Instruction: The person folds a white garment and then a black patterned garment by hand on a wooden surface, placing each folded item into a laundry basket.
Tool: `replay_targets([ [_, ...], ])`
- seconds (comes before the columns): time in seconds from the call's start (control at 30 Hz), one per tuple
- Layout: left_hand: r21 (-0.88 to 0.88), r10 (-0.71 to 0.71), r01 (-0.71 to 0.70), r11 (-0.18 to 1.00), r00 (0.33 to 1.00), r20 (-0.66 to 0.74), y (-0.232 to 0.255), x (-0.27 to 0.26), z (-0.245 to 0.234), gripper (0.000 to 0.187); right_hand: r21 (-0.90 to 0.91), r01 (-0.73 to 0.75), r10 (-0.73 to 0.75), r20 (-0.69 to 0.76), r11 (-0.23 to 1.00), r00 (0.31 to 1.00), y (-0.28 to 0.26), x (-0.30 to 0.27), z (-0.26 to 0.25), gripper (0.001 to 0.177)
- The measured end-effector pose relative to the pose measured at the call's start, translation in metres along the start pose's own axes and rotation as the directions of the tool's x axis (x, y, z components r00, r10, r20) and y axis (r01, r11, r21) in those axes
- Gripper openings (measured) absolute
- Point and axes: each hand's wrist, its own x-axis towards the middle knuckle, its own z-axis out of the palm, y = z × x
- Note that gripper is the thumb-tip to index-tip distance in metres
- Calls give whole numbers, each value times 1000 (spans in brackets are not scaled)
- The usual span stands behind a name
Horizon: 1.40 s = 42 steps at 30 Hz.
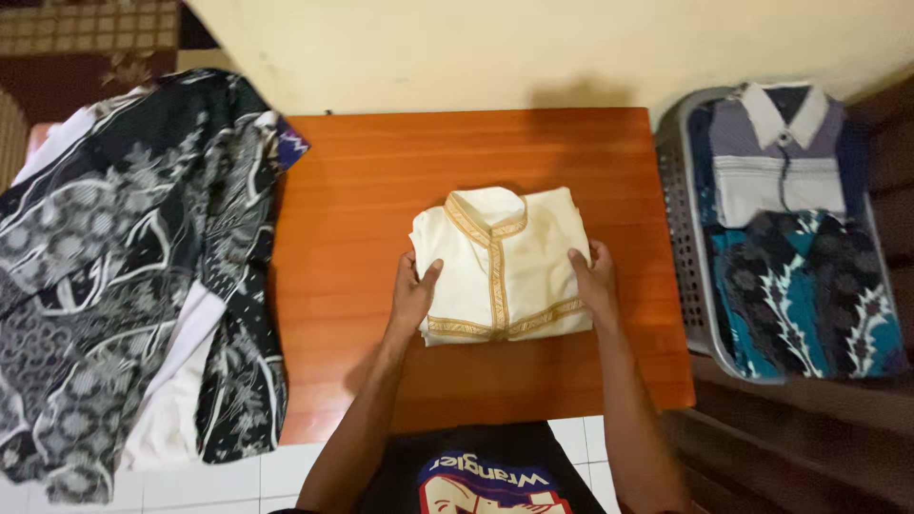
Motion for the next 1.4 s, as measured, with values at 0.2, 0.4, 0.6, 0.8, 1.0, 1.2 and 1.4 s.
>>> replay_targets([
  [0.2,-60,11,-8,998,999,47,15,16,72,45,-144,60,-63,-22,988,998,-31,51,-63,42],
  [0.4,-102,52,-42,994,995,91,9,63,200,49,-189,95,-100,-16,977,995,-69,134,-176,38],
  [0.6,-183,177,-151,971,976,131,-17,119,360,50,-380,-28,-42,-174,925,984,-107,203,-309,39],
  [0.8,-168,79,-43,985,974,212,-43,161,480,56,-304,-38,-40,-249,952,968,-121,253,-387,35],
  [1.0,634,390,-519,573,853,346,-18,132,502,84,-709,-43,-202,-257,704,945,-105,254,-393,43],
  [1.2,738,203,-656,159,753,625,22,108,521,78,-896,213,-306,92,389,948,-53,244,-334,67],
  [1.4,759,79,-646,88,764,641,-13,121,481,85,-827,-77,-76,-143,557,987,-58,237,-341,68],
])
